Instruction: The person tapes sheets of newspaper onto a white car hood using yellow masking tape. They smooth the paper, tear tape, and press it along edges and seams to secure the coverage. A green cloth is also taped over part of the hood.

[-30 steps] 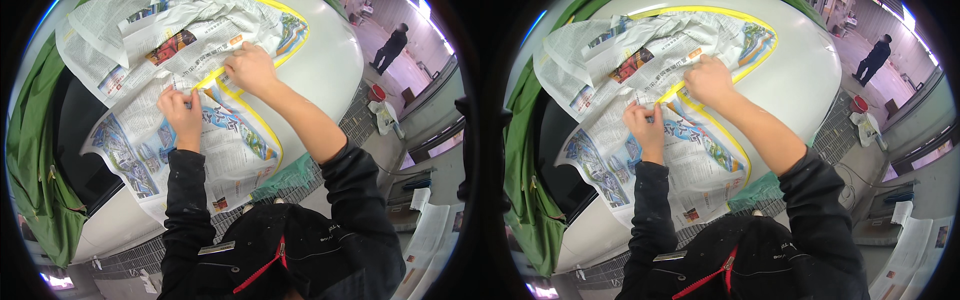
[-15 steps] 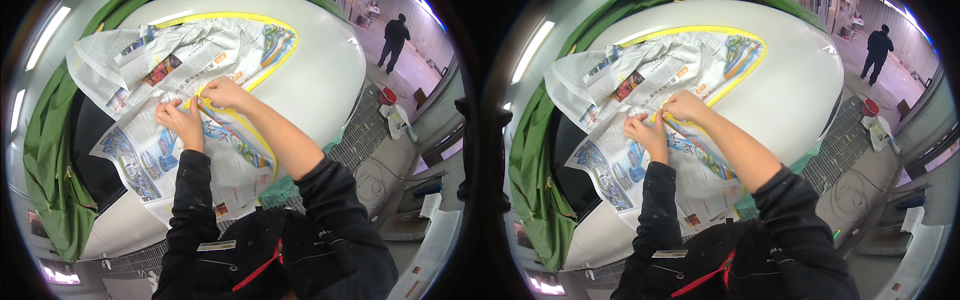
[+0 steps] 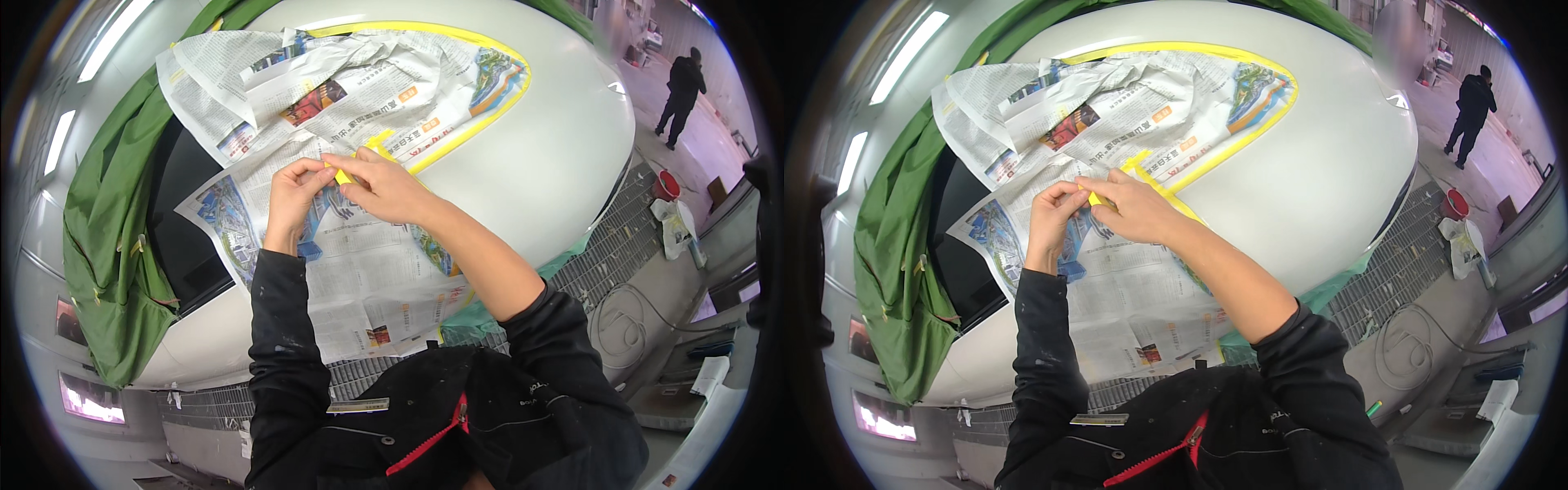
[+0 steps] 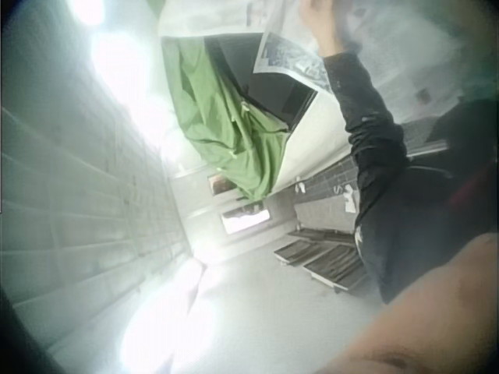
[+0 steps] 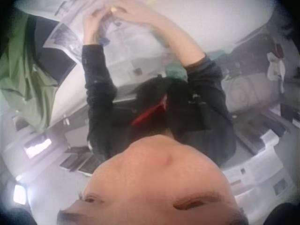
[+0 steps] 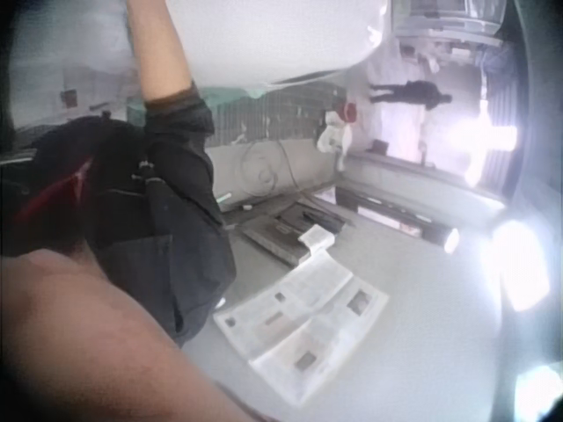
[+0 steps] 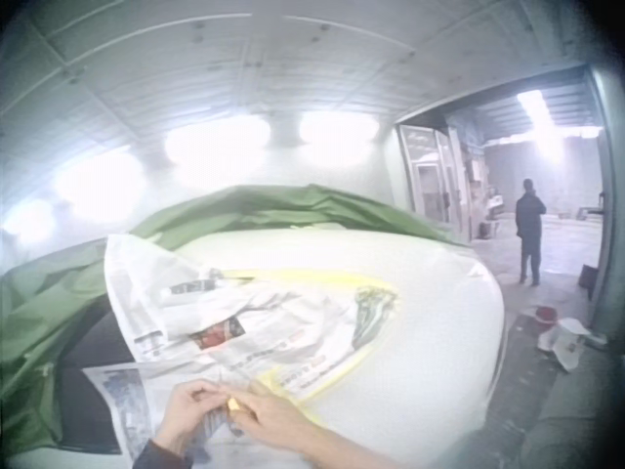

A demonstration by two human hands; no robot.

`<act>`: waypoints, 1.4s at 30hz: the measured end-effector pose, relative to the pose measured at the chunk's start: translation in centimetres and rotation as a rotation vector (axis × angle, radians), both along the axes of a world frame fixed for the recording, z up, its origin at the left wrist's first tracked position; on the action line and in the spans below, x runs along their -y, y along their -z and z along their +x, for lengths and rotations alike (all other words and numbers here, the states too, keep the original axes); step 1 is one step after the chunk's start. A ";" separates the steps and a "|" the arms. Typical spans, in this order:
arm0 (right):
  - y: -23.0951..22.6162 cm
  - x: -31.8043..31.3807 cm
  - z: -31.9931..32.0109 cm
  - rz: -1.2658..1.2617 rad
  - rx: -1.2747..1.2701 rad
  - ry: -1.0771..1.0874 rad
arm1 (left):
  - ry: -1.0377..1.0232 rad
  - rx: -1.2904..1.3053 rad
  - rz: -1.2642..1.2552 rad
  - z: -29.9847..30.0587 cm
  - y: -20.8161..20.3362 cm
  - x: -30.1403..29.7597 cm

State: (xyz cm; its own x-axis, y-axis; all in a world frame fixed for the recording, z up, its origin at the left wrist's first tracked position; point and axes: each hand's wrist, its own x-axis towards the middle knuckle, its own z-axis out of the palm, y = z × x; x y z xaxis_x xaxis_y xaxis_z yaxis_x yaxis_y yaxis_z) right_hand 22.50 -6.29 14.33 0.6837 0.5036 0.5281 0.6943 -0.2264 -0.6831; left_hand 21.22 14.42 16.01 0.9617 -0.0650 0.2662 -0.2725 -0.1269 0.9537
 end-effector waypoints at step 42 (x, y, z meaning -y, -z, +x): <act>13.4 6.0 -15.3 0.373 -0.995 -0.598 | -0.744 0.692 0.764 -1.2 4.9 6.2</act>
